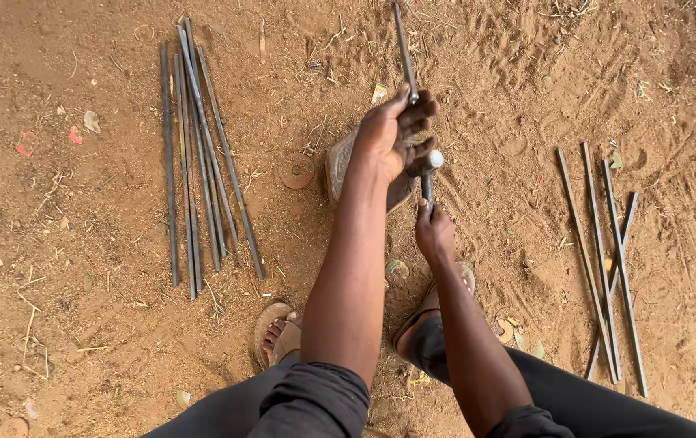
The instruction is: The person straightens metal rods by placing them against a large metal nut on the ground and striking them with a hammer.
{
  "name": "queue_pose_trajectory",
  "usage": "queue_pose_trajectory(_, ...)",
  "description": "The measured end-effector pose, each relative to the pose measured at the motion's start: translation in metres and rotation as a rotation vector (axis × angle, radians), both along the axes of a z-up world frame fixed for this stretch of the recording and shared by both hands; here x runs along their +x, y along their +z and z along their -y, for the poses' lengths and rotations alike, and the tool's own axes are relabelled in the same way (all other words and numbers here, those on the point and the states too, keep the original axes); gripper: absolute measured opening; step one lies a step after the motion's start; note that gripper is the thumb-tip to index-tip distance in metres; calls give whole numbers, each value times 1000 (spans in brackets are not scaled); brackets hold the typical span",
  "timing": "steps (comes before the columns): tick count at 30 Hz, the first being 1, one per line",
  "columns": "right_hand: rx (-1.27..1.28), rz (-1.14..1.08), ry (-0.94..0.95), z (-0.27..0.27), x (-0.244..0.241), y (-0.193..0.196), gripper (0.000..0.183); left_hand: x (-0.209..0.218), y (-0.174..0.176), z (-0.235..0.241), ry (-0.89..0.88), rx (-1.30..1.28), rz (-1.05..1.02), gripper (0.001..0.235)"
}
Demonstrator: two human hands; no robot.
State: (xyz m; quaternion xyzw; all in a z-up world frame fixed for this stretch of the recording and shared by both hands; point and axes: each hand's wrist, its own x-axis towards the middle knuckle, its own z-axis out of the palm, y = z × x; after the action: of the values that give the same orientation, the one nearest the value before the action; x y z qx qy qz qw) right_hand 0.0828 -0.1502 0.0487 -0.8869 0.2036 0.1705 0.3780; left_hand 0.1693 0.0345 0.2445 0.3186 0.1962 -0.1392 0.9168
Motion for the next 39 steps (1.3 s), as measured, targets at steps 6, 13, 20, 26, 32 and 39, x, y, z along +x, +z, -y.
queue_pose_trajectory(6,-1,48,26,-5,-17,5,46,20,-18,-2,102,69,81,47)
queue_pose_trajectory(13,0,-21,61,-17,-22,29,43,24,-15,-2,79,78,2,51)
queue_pose_trajectory(20,-20,-50,56,-23,-19,36,42,-22,-35,-16,-197,193,-214,31)
queue_pose_trajectory(26,63,-8,32,-20,-20,37,42,-102,-185,5,-113,602,-413,16)
queue_pose_trajectory(32,197,131,81,-27,-10,67,48,-116,-240,23,-209,1187,-532,17)
queue_pose_trajectory(39,329,574,223,-48,-1,112,39,-113,-268,21,-235,1331,-385,32)
